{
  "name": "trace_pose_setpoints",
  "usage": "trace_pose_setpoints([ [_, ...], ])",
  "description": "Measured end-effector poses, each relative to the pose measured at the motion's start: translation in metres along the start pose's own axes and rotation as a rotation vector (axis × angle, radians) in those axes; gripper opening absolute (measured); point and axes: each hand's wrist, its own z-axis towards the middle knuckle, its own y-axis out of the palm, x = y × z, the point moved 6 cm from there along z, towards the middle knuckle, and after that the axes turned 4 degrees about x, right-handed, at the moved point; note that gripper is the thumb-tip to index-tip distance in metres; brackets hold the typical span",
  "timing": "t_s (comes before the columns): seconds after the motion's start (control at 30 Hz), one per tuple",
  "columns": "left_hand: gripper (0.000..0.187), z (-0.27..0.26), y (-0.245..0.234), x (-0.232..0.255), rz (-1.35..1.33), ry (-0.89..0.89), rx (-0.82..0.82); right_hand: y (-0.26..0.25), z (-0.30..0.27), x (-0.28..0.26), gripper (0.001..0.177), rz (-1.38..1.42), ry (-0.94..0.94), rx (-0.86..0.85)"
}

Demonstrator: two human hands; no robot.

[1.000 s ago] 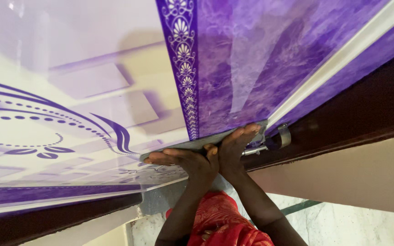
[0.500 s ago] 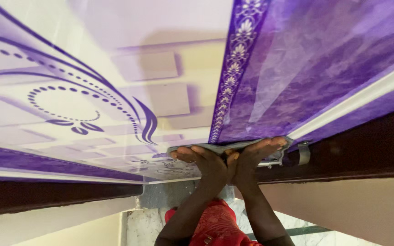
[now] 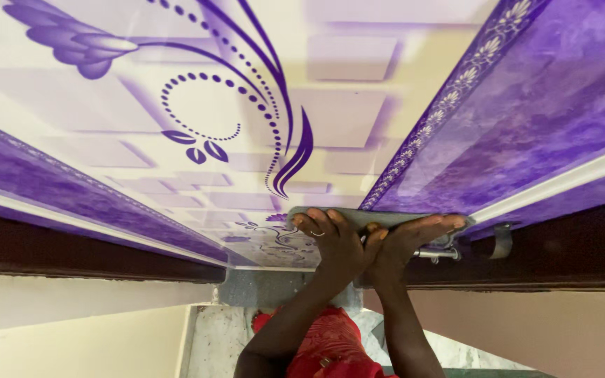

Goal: The person applies a purple decorative sheet to a door, using a small dark flexible scraper to press out air bubbles and smooth the surface.

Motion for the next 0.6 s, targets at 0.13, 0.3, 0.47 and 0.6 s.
trace_pose_setpoints([
  [0.13,0.108,-0.009,0.002,-0.011,0.016,-0.030,-0.042,0.004,-0.009,-0.002,0.092,-0.011,0.005,-0.013],
  [0.3,0.101,-0.010,-0.002,-0.015,0.066,0.031,0.014,0.011,-0.017,-0.007,0.092,-0.019,0.006,-0.032],
  [0.47,0.097,-0.008,-0.005,-0.019,0.064,0.080,0.068,0.014,-0.017,-0.013,0.092,-0.030,0.009,-0.036],
  [0.6,0.096,-0.011,-0.004,-0.021,0.066,0.065,0.001,0.011,-0.017,-0.017,0.092,-0.015,0.016,-0.022],
])
